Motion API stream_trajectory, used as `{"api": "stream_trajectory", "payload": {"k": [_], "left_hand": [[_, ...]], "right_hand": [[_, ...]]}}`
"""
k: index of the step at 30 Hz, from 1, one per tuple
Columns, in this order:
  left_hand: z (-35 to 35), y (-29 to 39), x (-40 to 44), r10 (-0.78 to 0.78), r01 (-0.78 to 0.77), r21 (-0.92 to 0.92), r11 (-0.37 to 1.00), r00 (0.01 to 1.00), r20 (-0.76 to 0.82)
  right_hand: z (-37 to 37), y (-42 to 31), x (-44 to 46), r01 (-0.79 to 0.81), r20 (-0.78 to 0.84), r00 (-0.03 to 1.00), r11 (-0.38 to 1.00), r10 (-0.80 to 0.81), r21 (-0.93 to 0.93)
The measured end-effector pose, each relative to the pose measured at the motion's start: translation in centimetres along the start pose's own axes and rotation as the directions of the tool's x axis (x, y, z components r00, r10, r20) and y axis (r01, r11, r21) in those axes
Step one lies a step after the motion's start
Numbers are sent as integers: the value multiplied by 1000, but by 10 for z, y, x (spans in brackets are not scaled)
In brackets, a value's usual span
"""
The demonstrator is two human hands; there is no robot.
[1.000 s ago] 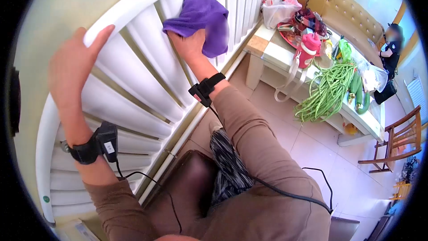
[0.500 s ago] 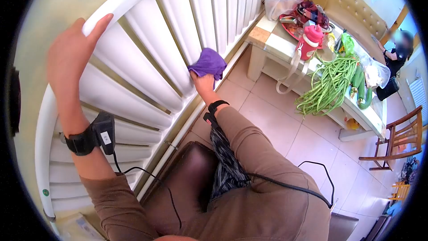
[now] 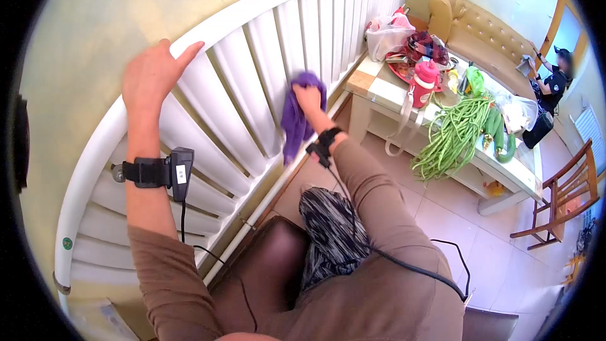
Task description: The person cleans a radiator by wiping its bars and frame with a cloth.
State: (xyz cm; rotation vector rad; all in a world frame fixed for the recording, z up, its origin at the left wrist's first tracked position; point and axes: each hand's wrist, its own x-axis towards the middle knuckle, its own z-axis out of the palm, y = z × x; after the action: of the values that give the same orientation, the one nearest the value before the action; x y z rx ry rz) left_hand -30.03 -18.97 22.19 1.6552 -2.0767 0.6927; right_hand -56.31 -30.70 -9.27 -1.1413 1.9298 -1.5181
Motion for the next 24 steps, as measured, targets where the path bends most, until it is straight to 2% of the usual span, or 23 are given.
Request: {"api": "stream_trajectory", "payload": {"k": [2, 4, 6, 8, 10, 12, 13, 15, 17, 18, 19, 20, 21, 22, 23, 24], "left_hand": [[5, 2, -1, -5, 4, -30, 1000, 1000, -27], [1, 2, 0, -24, 24, 13, 1000, 1000, 4], [-1, 3, -1, -34, 34, 24, 999, 999, 22], [0, 4, 1, -48, 46, 50, 998, 998, 49], [5, 2, 0, -7, 10, 101, 995, 1000, -25], [3, 6, 0, -29, 23, 124, 992, 998, 48], [4, 6, 2, -57, 51, 112, 992, 997, 51], [8, 8, 6, -80, 72, 102, 992, 994, 75], [13, 3, 8, -143, 140, 37, 989, 987, 70], [18, -8, 2, 112, -113, 28, 993, 993, 29], [24, -19, -4, 359, -358, 42, 933, 933, -13], [26, -15, -13, 392, -394, -24, 919, 918, -58], [28, -10, -21, 419, -428, -86, 900, 902, -106], [27, -11, -25, 402, -412, -105, 905, 910, -100], [29, -11, -26, 386, -394, -99, 914, 918, -85], [30, -11, -25, 376, -382, -96, 919, 923, -78]], "right_hand": [[-35, -64, 2, 270, -41, 963, 954, -267, 131], [-45, -94, 25, 500, -179, 854, 866, -488, 25], [-49, -119, 51, 637, -231, 747, 771, -623, -18], [-55, -152, 65, 711, -296, 686, 699, -664, 79], [-59, -169, 75, 749, -283, 645, 660, -710, 53], [-48, -134, 125, 803, -317, 393, 490, -863, -338], [-39, -120, 129, 797, -310, 415, 506, -855, -329], [-26, -99, 137, 687, -414, 618, 715, -669, -129], [-17, -77, 140, 512, -459, 780, 856, -425, 78], [-12, -63, 136, 496, -450, 790, 865, -416, 73], [-9, -52, 122, 454, -432, 791, 889, -433, -60], [-6, -42, 117, 408, -410, 793, 892, -451, -193], [15, 1, 139, 536, -518, 701, 841, -490, -70], [18, 6, 118, 521, -493, 762, 850, -419, 83], [24, 26, 111, 521, -457, 776, 850, -435, 76], [26, 32, 91, 399, -440, 855, 891, -276, 217]]}}
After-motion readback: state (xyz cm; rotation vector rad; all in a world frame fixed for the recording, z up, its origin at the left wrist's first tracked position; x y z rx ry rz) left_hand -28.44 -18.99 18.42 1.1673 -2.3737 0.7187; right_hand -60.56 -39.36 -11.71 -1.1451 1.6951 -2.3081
